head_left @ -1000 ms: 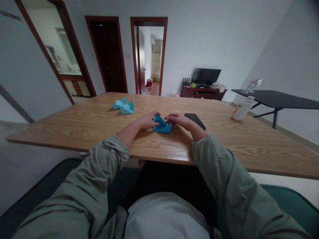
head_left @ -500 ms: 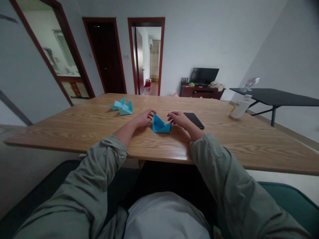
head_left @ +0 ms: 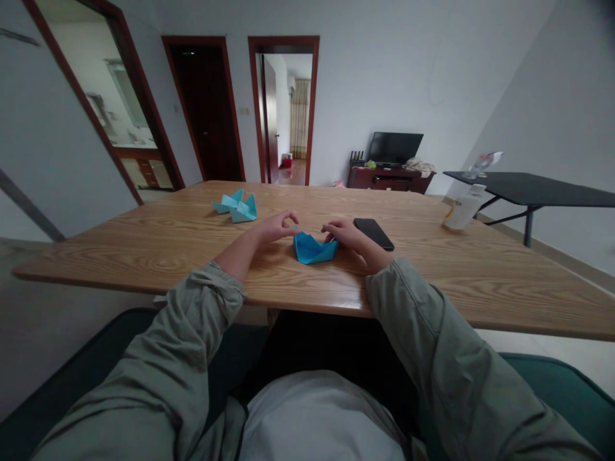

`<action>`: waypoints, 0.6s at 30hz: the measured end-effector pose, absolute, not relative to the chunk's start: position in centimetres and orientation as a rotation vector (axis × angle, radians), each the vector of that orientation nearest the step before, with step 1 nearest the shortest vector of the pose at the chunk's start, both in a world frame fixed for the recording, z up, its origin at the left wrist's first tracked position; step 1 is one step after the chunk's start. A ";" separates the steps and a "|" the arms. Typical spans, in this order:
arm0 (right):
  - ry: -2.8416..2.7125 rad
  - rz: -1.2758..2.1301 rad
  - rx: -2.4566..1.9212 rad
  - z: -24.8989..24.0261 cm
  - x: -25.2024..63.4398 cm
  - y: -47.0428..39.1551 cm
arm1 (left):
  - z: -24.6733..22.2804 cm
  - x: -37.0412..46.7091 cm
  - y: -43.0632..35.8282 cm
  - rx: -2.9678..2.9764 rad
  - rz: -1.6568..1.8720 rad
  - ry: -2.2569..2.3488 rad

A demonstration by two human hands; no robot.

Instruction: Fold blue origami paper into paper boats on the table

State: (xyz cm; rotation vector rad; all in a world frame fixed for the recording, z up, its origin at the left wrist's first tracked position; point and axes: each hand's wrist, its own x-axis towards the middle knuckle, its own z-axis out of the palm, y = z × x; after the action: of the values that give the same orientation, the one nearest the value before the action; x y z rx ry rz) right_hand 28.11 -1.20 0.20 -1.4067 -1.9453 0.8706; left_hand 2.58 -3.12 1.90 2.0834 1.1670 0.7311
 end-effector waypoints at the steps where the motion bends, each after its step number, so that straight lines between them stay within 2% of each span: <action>1: -1.948 0.879 -1.414 0.3 28.1 -1.4 | 1.9 2.6 -3.3 2.081 0.676 1.192; 4: -1.958 0.927 -1.422 0.6 27.9 -2.0 | 1.7 3.2 -3.6 2.085 0.620 1.208; 11: -2.037 1.037 -1.370 0.7 27.7 -2.7 | 0.4 4.3 -2.4 1.992 0.925 1.175; 14: -2.063 0.945 -1.419 0.5 27.8 -2.6 | 0.5 4.0 -1.8 2.033 1.002 1.122; 18: -2.153 0.729 -1.436 0.3 28.0 -2.6 | 0.8 2.2 -1.0 2.127 0.938 1.322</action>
State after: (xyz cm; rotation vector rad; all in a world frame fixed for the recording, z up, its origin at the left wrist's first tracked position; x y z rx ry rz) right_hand 28.03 -2.57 0.30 -1.4357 -2.1526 0.7287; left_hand 2.21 -0.97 0.79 2.1272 1.3221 0.9378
